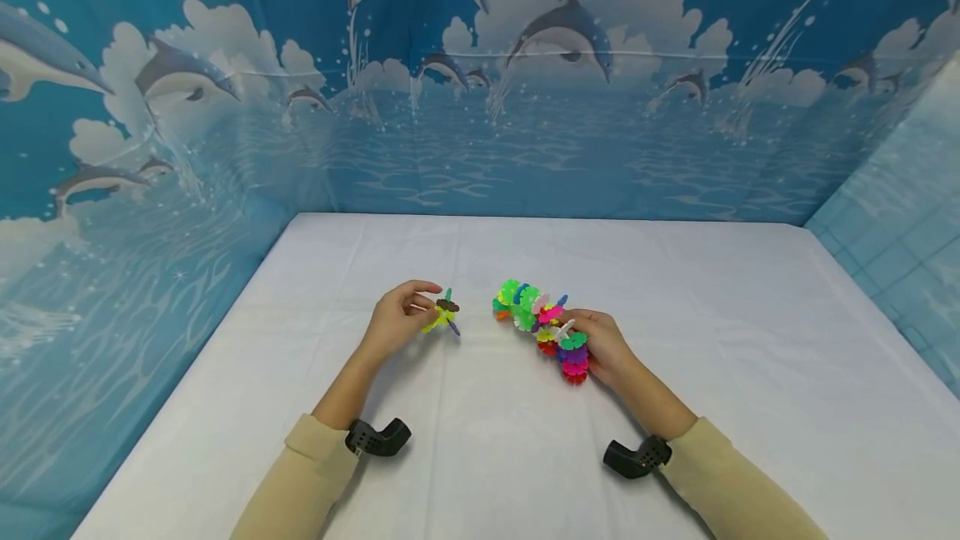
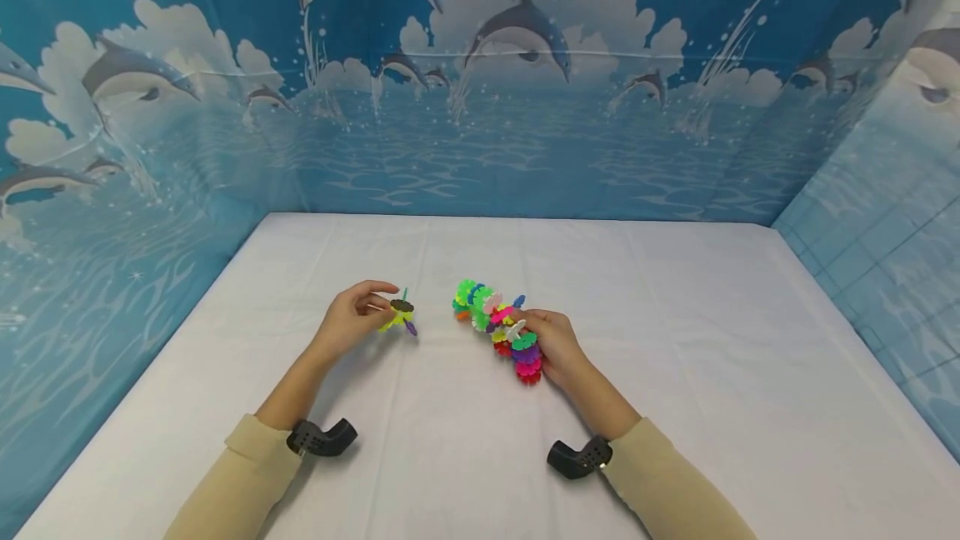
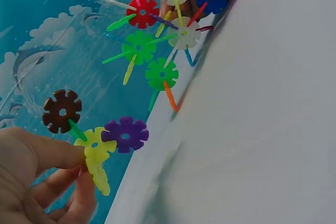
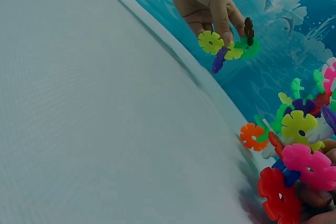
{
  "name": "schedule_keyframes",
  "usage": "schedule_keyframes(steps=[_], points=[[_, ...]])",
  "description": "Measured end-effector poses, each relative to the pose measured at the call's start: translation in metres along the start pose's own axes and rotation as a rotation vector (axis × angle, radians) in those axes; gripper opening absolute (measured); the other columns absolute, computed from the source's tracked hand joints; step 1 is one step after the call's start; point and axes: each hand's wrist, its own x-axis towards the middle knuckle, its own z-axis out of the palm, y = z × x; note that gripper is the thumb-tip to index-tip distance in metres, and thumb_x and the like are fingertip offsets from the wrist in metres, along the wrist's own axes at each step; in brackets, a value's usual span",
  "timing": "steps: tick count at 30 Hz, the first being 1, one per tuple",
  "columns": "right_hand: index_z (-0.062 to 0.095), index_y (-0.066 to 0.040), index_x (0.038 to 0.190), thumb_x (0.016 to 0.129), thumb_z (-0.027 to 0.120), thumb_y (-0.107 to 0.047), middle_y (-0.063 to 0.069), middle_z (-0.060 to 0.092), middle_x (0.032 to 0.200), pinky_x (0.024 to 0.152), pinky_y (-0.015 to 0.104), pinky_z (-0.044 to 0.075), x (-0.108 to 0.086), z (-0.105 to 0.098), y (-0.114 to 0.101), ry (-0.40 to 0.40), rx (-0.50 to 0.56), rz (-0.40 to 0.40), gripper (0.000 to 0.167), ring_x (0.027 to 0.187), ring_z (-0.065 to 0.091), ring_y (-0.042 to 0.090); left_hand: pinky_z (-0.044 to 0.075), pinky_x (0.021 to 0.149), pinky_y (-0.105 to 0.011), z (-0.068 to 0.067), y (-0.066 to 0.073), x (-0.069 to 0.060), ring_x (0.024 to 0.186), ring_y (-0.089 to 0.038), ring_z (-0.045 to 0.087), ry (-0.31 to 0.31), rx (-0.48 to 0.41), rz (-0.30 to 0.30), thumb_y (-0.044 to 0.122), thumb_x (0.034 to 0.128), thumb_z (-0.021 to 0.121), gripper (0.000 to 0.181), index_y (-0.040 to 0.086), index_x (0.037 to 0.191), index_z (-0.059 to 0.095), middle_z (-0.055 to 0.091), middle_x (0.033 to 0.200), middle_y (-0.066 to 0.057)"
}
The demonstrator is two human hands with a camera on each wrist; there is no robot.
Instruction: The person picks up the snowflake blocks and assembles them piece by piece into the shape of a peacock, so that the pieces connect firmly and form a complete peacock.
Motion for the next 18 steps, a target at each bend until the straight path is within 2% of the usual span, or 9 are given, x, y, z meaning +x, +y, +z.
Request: schedule_keyframes(steps=[4, 8, 10, 12, 18], points=[[0.072, -0.017, 0.074, 0.091, 0.048, 0.002, -0.005, 0.062, 0.092, 0.069, 0.017, 0.05, 0.0, 0.0, 0.0, 0.006, -0.003, -0.002, 0.034, 0.089, 0.057, 0.005, 0.051, 0.07, -0.029, 0.005, -0.001, -0.001, 0.081, -0.022, 0.064, -0.027, -0.001, 0.03, -0.001, 0.0878, 0.066, 0.04, 0.007, 0.127, 0.063, 0.067, 0.091, -0.01], [0.072, -0.017, 0.075, 0.091, 0.048, 0.001, -0.004, 0.062, 0.093, 0.069, 0.017, 0.051, 0.0, -0.001, 0.002, 0.004, -0.003, 0.001, 0.034, 0.089, 0.057, 0.006, 0.048, 0.068, -0.03, 0.009, -0.002, -0.002, 0.079, -0.021, 0.059, -0.056, 0.066, 0.065, -0.004, 0.0849, 0.062, 0.051, 0.011, 0.133, 0.06, 0.063, 0.088, -0.009], [0.072, -0.016, 0.075, 0.092, 0.049, 0.001, -0.004, 0.063, 0.092, 0.068, 0.017, 0.051, 0.001, -0.001, 0.003, 0.005, 0.001, 0.004, 0.033, 0.087, 0.058, 0.006, 0.048, 0.066, -0.03, 0.011, -0.002, -0.003, 0.077, -0.02, 0.057, -0.055, 0.11, 0.072, -0.004, 0.0826, 0.062, 0.051, 0.012, 0.131, 0.061, 0.062, 0.086, -0.007], [0.072, -0.016, 0.076, 0.093, 0.049, 0.0, -0.004, 0.064, 0.09, 0.069, 0.017, 0.051, 0.001, -0.002, 0.003, -0.004, 0.005, 0.007, 0.033, 0.086, 0.059, 0.005, 0.048, 0.065, -0.03, 0.014, -0.001, -0.005, 0.075, -0.019, 0.057, -0.05, 0.145, 0.074, -0.003, 0.0816, 0.063, 0.045, 0.011, 0.124, 0.065, 0.061, 0.083, -0.005], [0.072, -0.015, 0.079, 0.094, 0.049, -0.002, -0.004, 0.065, 0.088, 0.07, 0.017, 0.052, 0.0, -0.003, 0.001, -0.015, 0.02, 0.013, 0.031, 0.083, 0.062, 0.005, 0.045, 0.06, -0.029, 0.022, 0.005, -0.008, 0.068, -0.015, 0.054, -0.031, 0.269, 0.087, 0.005, 0.0853, 0.07, 0.01, 0.009, 0.094, 0.071, 0.059, 0.075, 0.001]])
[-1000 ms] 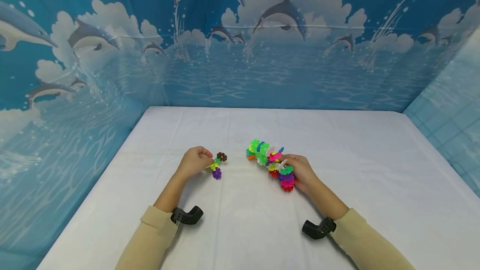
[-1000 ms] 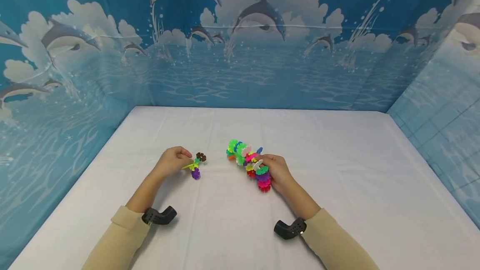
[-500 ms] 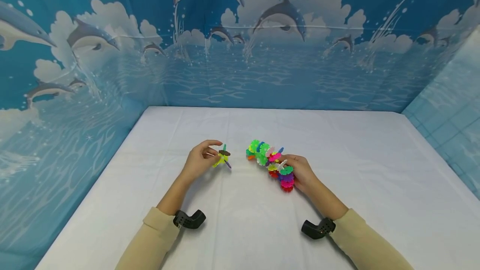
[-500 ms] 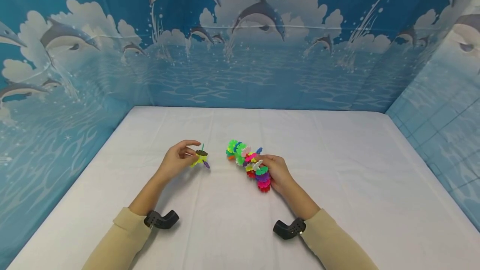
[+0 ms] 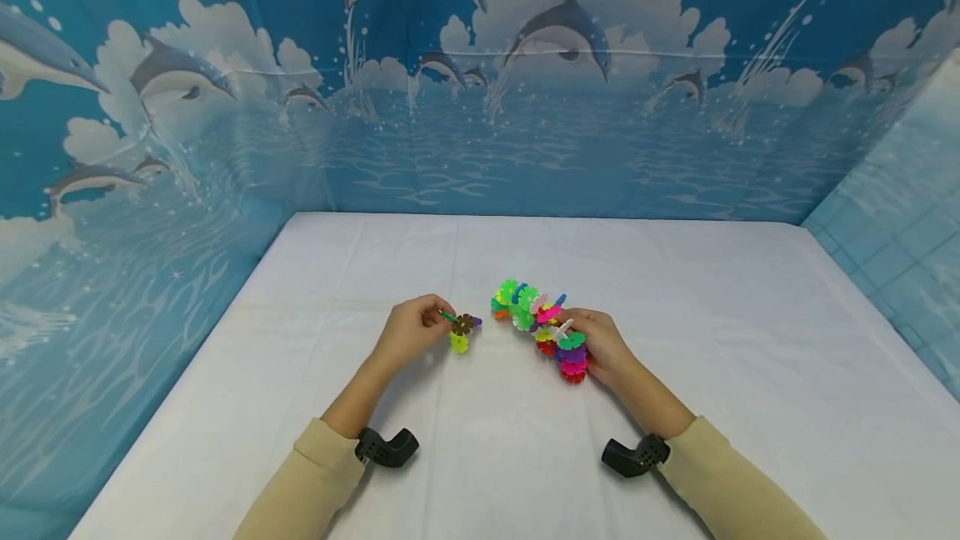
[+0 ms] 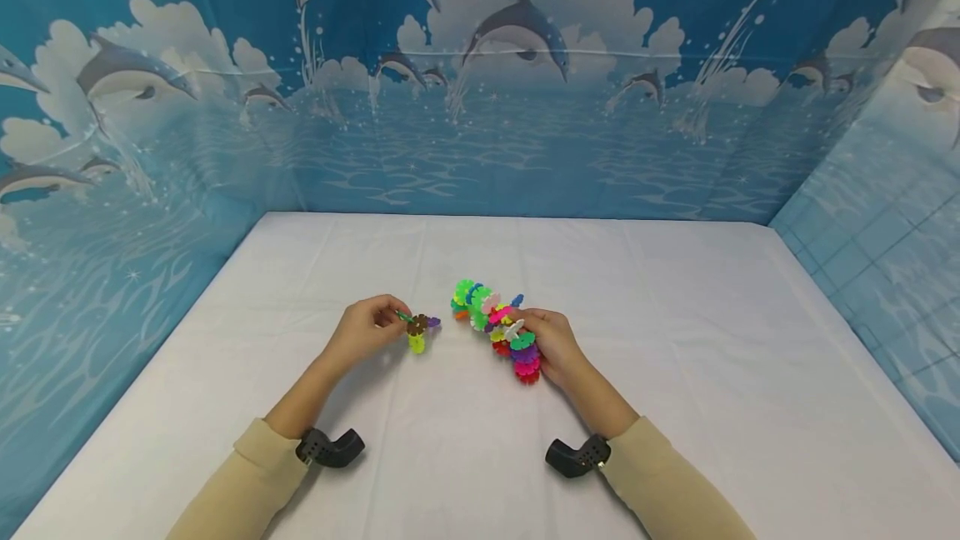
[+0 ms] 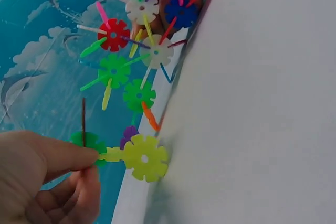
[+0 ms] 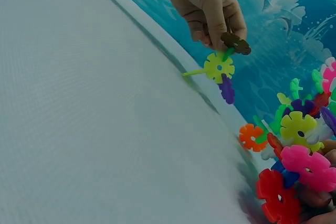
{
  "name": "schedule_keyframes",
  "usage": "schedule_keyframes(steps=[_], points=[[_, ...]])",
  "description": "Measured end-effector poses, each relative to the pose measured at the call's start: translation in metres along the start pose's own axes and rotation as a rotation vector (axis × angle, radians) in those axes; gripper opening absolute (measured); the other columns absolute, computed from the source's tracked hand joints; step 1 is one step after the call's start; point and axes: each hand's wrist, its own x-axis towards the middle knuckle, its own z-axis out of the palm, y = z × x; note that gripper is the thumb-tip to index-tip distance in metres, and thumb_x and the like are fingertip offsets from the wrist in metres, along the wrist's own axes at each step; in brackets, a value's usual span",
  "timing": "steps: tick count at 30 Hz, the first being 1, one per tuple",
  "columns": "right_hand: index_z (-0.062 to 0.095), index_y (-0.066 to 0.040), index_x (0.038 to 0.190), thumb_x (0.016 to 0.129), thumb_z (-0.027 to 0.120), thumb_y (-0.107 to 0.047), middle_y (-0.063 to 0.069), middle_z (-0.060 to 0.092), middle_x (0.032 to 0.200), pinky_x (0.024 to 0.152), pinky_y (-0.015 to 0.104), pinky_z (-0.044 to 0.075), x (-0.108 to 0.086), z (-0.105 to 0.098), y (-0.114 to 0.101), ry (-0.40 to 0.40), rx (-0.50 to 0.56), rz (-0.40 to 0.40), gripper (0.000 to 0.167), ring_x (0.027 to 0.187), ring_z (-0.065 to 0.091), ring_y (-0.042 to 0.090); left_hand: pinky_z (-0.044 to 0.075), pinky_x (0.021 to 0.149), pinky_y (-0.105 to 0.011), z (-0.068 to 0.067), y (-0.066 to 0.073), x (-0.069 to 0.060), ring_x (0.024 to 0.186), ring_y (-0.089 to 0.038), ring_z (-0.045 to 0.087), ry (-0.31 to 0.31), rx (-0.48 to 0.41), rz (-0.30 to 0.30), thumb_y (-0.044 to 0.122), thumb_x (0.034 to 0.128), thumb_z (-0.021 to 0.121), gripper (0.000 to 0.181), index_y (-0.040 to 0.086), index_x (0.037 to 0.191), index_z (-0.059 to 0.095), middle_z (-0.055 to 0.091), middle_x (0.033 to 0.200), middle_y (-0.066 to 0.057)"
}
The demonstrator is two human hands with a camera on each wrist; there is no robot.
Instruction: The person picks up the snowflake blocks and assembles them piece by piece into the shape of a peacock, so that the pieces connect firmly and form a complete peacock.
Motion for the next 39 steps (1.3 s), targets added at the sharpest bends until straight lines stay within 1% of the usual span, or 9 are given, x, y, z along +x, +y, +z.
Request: schedule_keyframes(steps=[3, 5, 9, 14, 17, 21, 25, 31, 39], points=[[0.072, -0.016, 0.08, 0.094, 0.048, -0.002, -0.004, 0.065, 0.089, 0.072, 0.018, 0.052, 0.0, 0.0, 0.0, -0.001, 0.006, 0.006, 0.031, 0.084, 0.062, 0.005, 0.043, 0.059, -0.03, 0.002, 0.006, -0.001, 0.068, -0.017, 0.051, -0.005, 0.08, 0.022, 0.01, 0.0841, 0.075, 0.006, 0.011, 0.089, 0.071, 0.057, 0.077, 0.0], [0.071, -0.016, 0.08, 0.094, 0.046, -0.001, -0.005, 0.065, 0.09, 0.073, 0.018, 0.052, 0.0, 0.0, 0.0, 0.005, 0.019, 0.01, 0.033, 0.084, 0.062, 0.005, 0.044, 0.061, -0.03, 0.003, 0.01, -0.003, 0.074, -0.018, 0.054, -0.013, 0.102, 0.031, 0.013, 0.083, 0.077, 0.007, 0.012, 0.086, 0.07, 0.059, 0.081, 0.0], [0.07, -0.017, 0.078, 0.096, 0.044, -0.001, -0.004, 0.061, 0.094, 0.076, 0.017, 0.051, -0.001, 0.0, -0.001, 0.016, 0.061, 0.036, 0.035, 0.086, 0.06, 0.005, 0.049, 0.067, -0.031, 0.008, 0.017, -0.008, 0.085, -0.019, 0.062, -0.046, 0.065, 0.039, 0.011, 0.0831, 0.074, 0.008, 0.012, 0.081, 0.066, 0.066, 0.086, 0.002], [0.069, -0.017, 0.077, 0.099, 0.044, -0.004, -0.003, 0.059, 0.096, 0.078, 0.018, 0.051, -0.002, 0.002, -0.003, 0.025, 0.107, 0.066, 0.036, 0.088, 0.059, 0.005, 0.045, 0.06, -0.027, 0.023, 0.023, -0.014, 0.073, -0.013, 0.06, -0.062, 0.026, 0.083, 0.01, 0.0801, 0.07, 0.011, 0.012, 0.079, 0.059, 0.065, 0.076, 0.005], [0.068, -0.017, 0.078, 0.099, 0.041, -0.004, -0.004, 0.061, 0.093, 0.078, 0.018, 0.051, -0.003, 0.003, -0.002, 0.009, 0.132, 0.062, 0.037, 0.086, 0.06, 0.005, 0.043, 0.057, -0.025, 0.031, 0.027, -0.018, 0.067, -0.01, 0.056, -0.067, -0.011, 0.112, 0.011, 0.0801, 0.068, 0.013, 0.011, 0.084, 0.056, 0.062, 0.074, 0.005], [0.068, -0.017, 0.078, 0.1, 0.04, -0.005, -0.004, 0.063, 0.09, 0.078, 0.019, 0.052, -0.004, 0.004, -0.002, 0.008, 0.151, 0.061, 0.038, 0.085, 0.061, 0.005, 0.045, 0.061, -0.026, 0.044, 0.029, -0.022, 0.071, -0.011, 0.057, -0.067, -0.095, 0.155, 0.007, 0.0826, 0.063, 0.024, 0.007, 0.106, 0.061, 0.064, 0.081, 0.003], [0.069, -0.017, 0.078, 0.1, 0.041, -0.005, -0.003, 0.061, 0.093, 0.078, 0.018, 0.052, -0.006, 0.005, -0.002, 0.023, 0.146, 0.059, 0.038, 0.086, 0.061, 0.005, 0.049, 0.065, -0.026, 0.056, 0.031, -0.024, 0.076, -0.013, 0.06, -0.03, -0.167, 0.192, 0.005, 0.0863, 0.06, 0.033, 0.006, 0.119, 0.065, 0.066, 0.086, 0.0], [0.069, -0.016, 0.079, 0.098, 0.043, -0.003, -0.001, 0.061, 0.097, 0.079, 0.019, 0.052, -0.007, 0.009, -0.001, 0.028, 0.135, 0.063, 0.034, 0.088, 0.061, 0.005, 0.054, 0.071, -0.024, 0.068, 0.033, -0.025, 0.08, -0.017, 0.063, 0.04, -0.248, 0.204, 0.003, 0.0884, 0.067, 0.029, 0.001, 0.117, 0.066, 0.068, 0.092, -0.007], [0.069, -0.014, 0.084, 0.098, 0.044, -0.004, 0.013, 0.049, 0.124, 0.082, 0.019, 0.052, -0.007, 0.013, 0.0, 0.065, 0.093, 0.079, 0.03, 0.093, 0.058, 0.006, 0.056, 0.071, -0.026, 0.073, 0.034, -0.026, 0.084, -0.021, 0.065, 0.144, -0.298, 0.26, 0.001, 0.087, 0.071, 0.023, 0.002, 0.11, 0.069, 0.069, 0.096, -0.008]])
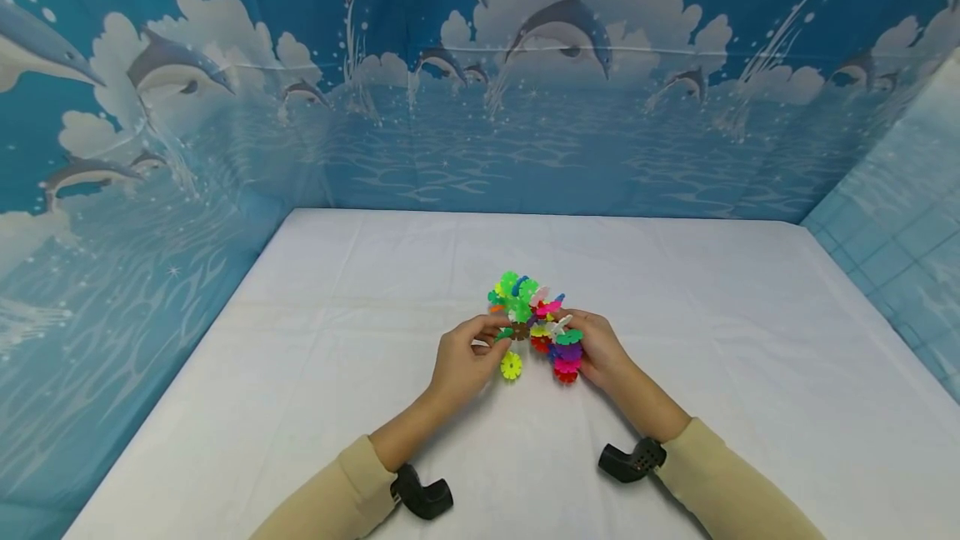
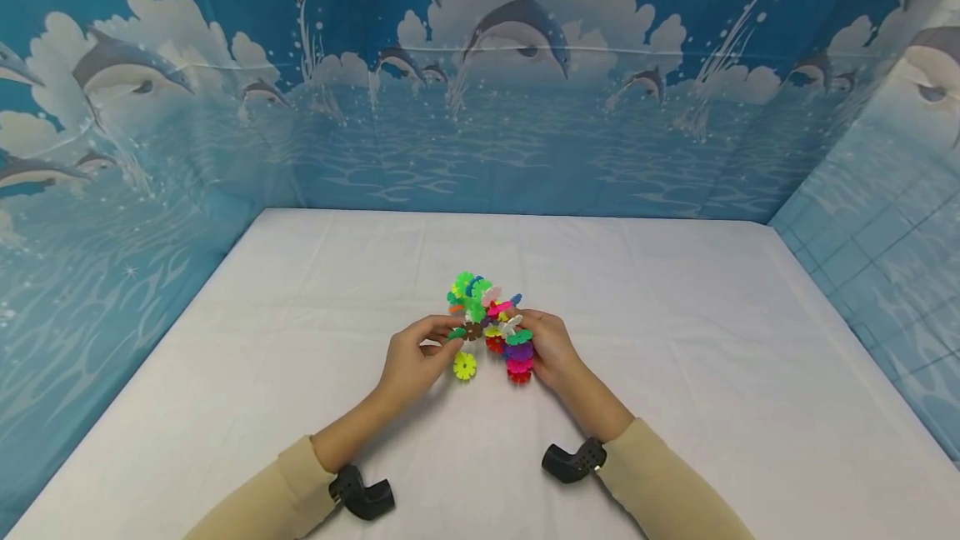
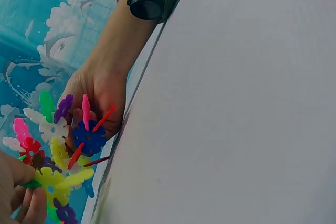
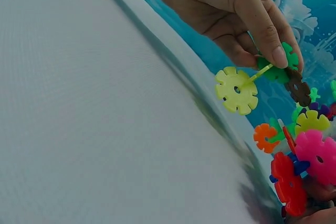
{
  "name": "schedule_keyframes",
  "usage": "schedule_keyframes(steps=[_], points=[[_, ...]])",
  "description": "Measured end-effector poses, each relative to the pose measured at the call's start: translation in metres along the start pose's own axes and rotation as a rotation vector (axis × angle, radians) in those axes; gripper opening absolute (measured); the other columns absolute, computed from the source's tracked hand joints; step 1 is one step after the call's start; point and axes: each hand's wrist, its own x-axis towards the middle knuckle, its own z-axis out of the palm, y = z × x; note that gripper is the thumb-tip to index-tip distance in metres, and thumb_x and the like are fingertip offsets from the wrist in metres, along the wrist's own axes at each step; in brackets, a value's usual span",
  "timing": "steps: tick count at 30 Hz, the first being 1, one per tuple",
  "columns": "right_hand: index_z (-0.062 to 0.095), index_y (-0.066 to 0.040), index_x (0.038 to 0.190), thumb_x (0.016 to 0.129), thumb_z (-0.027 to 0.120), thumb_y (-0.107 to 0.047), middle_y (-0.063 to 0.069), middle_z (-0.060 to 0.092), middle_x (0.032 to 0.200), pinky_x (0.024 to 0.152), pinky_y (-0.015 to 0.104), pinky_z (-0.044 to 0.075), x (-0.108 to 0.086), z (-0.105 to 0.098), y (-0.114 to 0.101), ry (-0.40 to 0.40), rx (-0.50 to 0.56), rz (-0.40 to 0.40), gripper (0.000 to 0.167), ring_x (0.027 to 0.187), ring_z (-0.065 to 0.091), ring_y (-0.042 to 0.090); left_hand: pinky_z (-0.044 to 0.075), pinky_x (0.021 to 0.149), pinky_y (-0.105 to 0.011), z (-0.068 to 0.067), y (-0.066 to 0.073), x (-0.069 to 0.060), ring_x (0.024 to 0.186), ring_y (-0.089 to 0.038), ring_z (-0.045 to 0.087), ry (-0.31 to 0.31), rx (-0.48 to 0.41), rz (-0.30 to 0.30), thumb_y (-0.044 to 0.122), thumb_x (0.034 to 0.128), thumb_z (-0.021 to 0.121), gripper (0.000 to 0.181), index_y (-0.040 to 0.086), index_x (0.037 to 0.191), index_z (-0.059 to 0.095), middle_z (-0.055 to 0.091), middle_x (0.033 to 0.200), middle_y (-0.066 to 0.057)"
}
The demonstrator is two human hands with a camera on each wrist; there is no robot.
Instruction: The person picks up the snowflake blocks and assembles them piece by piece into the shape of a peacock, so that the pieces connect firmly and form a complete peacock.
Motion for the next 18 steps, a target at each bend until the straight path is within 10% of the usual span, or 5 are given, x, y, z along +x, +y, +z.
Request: schedule_keyframes(steps=[18], points=[[0.07, -0.015, 0.076, 0.095, 0.045, 0.002, -0.005, 0.064, 0.085, 0.072, 0.017, 0.052, -0.0005, 0.0023, 0.0045, -0.061, -0.075, -0.091, 0.036, 0.081, 0.061, 0.005, 0.054, 0.065, -0.021, 0.0088, -0.0049, -0.0027, 0.076, -0.016, 0.063, 0.061, 0.134, 0.045, 0.008, 0.0784, 0.081, 0.031, 0.0, 0.106, 0.07, 0.067, 0.087, -0.007]])
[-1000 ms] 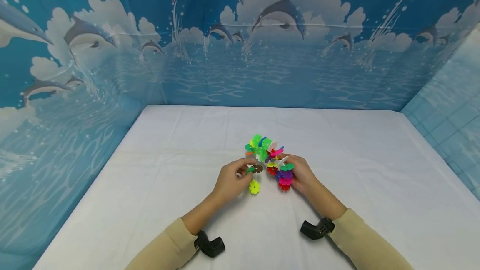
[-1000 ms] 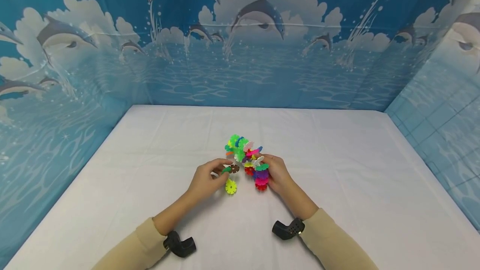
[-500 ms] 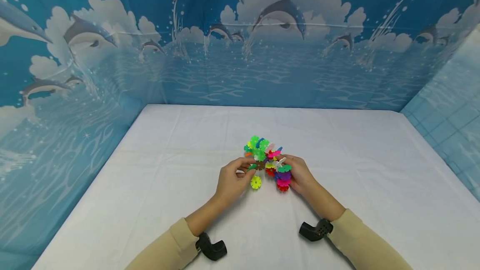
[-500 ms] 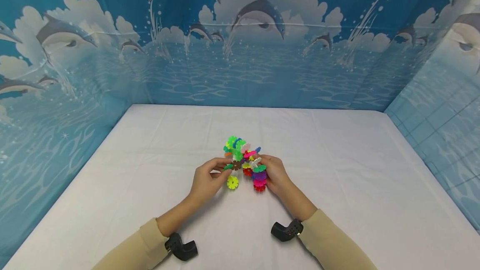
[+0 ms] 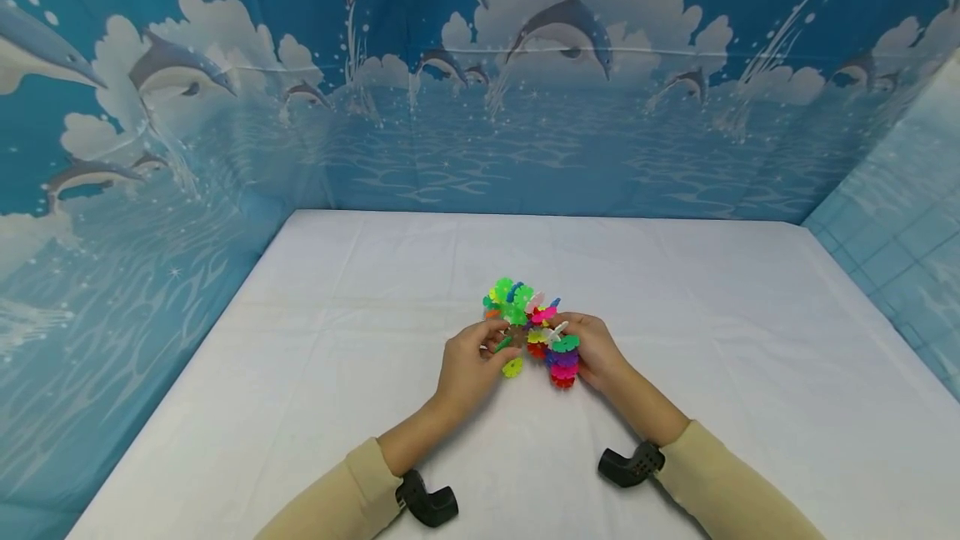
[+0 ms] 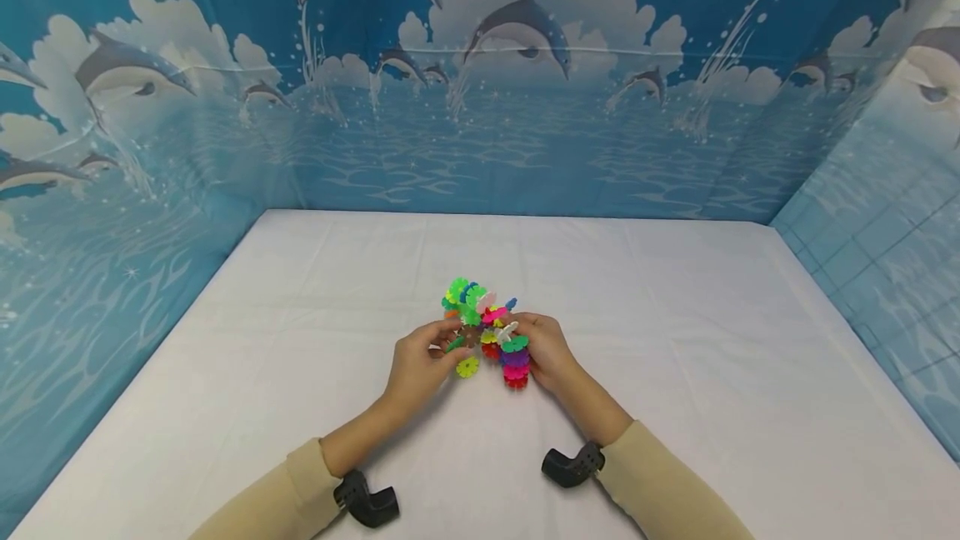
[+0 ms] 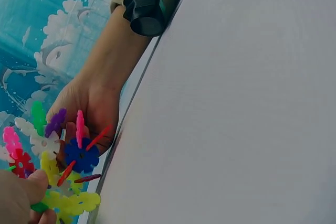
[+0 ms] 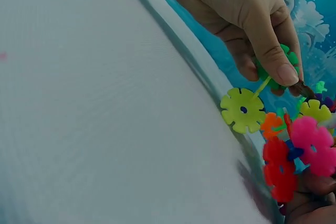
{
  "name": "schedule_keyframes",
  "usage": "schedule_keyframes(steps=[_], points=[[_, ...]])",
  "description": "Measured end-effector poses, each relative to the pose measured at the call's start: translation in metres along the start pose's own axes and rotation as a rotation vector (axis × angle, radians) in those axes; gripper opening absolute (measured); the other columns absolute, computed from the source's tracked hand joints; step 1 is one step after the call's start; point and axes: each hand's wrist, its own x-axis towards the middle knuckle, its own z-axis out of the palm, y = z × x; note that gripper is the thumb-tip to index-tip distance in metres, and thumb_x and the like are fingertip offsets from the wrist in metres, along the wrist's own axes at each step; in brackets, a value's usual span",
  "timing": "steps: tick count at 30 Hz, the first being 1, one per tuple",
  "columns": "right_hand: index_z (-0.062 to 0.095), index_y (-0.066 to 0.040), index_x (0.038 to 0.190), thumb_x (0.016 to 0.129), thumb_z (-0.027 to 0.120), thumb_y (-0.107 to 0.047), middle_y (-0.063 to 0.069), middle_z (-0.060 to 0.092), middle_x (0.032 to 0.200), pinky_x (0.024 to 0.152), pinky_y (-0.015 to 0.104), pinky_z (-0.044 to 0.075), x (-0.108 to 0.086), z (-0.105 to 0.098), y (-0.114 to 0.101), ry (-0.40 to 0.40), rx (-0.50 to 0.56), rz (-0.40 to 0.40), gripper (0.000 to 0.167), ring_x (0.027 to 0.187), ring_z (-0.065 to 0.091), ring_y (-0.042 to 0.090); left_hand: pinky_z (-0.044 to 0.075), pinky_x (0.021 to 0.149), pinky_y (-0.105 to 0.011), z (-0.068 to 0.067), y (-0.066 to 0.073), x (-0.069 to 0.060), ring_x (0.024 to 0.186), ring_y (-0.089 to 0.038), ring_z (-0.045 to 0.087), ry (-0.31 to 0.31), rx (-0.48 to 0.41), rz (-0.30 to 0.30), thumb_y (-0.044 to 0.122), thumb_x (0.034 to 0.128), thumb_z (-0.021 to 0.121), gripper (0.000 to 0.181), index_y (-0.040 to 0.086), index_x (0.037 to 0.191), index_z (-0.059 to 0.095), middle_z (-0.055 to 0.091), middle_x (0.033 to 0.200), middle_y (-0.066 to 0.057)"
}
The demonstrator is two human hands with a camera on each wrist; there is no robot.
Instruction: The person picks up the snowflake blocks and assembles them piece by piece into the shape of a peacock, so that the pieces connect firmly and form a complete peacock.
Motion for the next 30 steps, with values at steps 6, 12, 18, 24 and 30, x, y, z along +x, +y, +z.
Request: schedule_keyframes(steps=[6, 12, 18, 24, 30], points=[[0.07, -0.009, 0.079, 0.093, 0.048, 0.003, -0.004, 0.065, 0.078, 0.069, 0.017, 0.052, -0.003, 0.004, 0.002, -0.005, -0.027, -0.067, 0.028, 0.075, 0.061, 0.005, 0.054, 0.064, -0.021, 0.001, 0.0, -0.002, 0.073, -0.016, 0.061, 0.028, 0.045, 0.022, 0.013, 0.075, 0.084, 0.033, -0.001, 0.103, 0.073, 0.069, 0.084, -0.007], [0.068, -0.007, 0.079, 0.093, 0.049, 0.002, -0.004, 0.064, 0.075, 0.066, 0.018, 0.051, -0.005, 0.002, 0.004, -0.006, -0.091, -0.104, 0.025, 0.074, 0.059, 0.007, 0.052, 0.06, -0.021, 0.001, 0.003, -0.002, 0.067, -0.014, 0.059, 0.004, 0.047, 0.03, 0.008, 0.0719, 0.086, 0.029, -0.001, 0.097, 0.074, 0.065, 0.077, -0.005], [0.068, 0.004, 0.087, 0.093, 0.052, 0.001, -0.003, 0.063, 0.074, 0.063, 0.018, 0.05, -0.003, 0.001, 0.004, -0.011, -0.187, -0.141, 0.018, 0.071, 0.056, 0.008, 0.05, 0.059, -0.021, -0.001, 0.007, -0.002, 0.066, -0.011, 0.056, -0.044, 0.079, -0.013, 0.01, 0.0733, 0.085, 0.027, -0.001, 0.095, 0.074, 0.064, 0.076, -0.004], [0.066, 0.011, 0.095, 0.095, 0.052, 0.0, -0.003, 0.062, 0.077, 0.064, 0.018, 0.049, -0.003, 0.0, 0.002, -0.01, -0.246, -0.135, 0.019, 0.074, 0.055, 0.008, 0.047, 0.058, -0.021, 0.0, 0.009, -0.001, 0.066, -0.01, 0.054, -0.057, 0.097, -0.049, 0.011, 0.0742, 0.085, 0.027, -0.002, 0.094, 0.073, 0.064, 0.077, -0.004], [0.066, 0.009, 0.093, 0.094, 0.052, 0.0, -0.004, 0.061, 0.075, 0.062, 0.018, 0.048, -0.003, 0.0, 0.002, -0.021, -0.238, -0.129, 0.017, 0.071, 0.055, 0.007, 0.047, 0.058, -0.021, 0.002, 0.008, -0.003, 0.067, -0.011, 0.052, -0.031, 0.087, -0.048, 0.011, 0.0741, 0.084, 0.028, -0.002, 0.096, 0.072, 0.062, 0.076, -0.003]])
